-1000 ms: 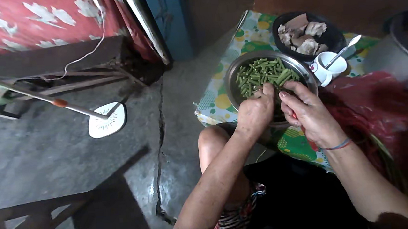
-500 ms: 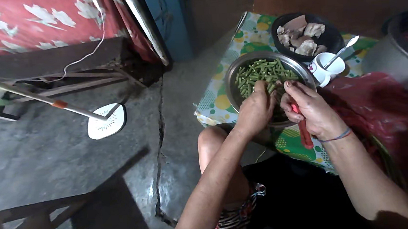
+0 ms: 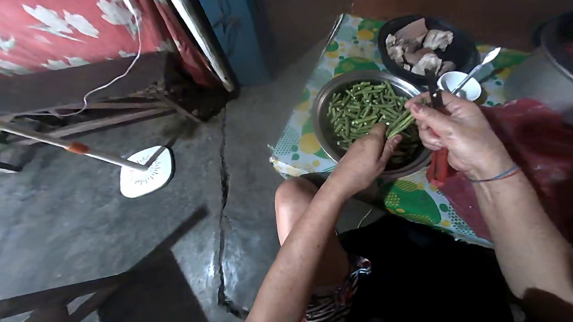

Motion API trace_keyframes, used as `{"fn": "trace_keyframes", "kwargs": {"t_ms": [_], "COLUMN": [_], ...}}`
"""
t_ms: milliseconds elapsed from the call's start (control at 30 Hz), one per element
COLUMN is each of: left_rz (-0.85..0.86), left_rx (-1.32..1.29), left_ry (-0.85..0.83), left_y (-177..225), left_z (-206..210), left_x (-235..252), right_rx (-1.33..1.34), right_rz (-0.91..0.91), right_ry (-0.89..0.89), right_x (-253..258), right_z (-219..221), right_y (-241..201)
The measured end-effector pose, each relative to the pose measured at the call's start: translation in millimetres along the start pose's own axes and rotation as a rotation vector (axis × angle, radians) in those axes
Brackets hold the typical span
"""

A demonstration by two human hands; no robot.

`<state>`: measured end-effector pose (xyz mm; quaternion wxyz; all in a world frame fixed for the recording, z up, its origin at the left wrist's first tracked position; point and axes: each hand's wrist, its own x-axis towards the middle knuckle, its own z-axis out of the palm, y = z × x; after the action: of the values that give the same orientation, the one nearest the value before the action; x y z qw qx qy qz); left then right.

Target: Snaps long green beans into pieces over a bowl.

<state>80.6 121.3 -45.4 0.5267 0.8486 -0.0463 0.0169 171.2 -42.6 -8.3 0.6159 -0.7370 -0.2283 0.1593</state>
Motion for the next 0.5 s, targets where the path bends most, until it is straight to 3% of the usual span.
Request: {"fn": "trace_keyframes", "kwargs": {"t_ms": [200,300,500], "left_rz": [-0.183,-0.143,-0.041], "left_rx": [0.317,0.441,0.5], "left_ry": [0.152,0.239,0.302], "left_y": [4,1,-6], "left_z": [2,8,14], "left_x": [1,2,2], "right_rx": [-0.021,0.042,0.074], "right_rz": [0.085,0.125,0.182], "right_ry": [0.002,-0.073,-0.044], "right_x": [-26,-40,-35], "right_z": [15,24,29], "right_y": [-5,-3,1]}}
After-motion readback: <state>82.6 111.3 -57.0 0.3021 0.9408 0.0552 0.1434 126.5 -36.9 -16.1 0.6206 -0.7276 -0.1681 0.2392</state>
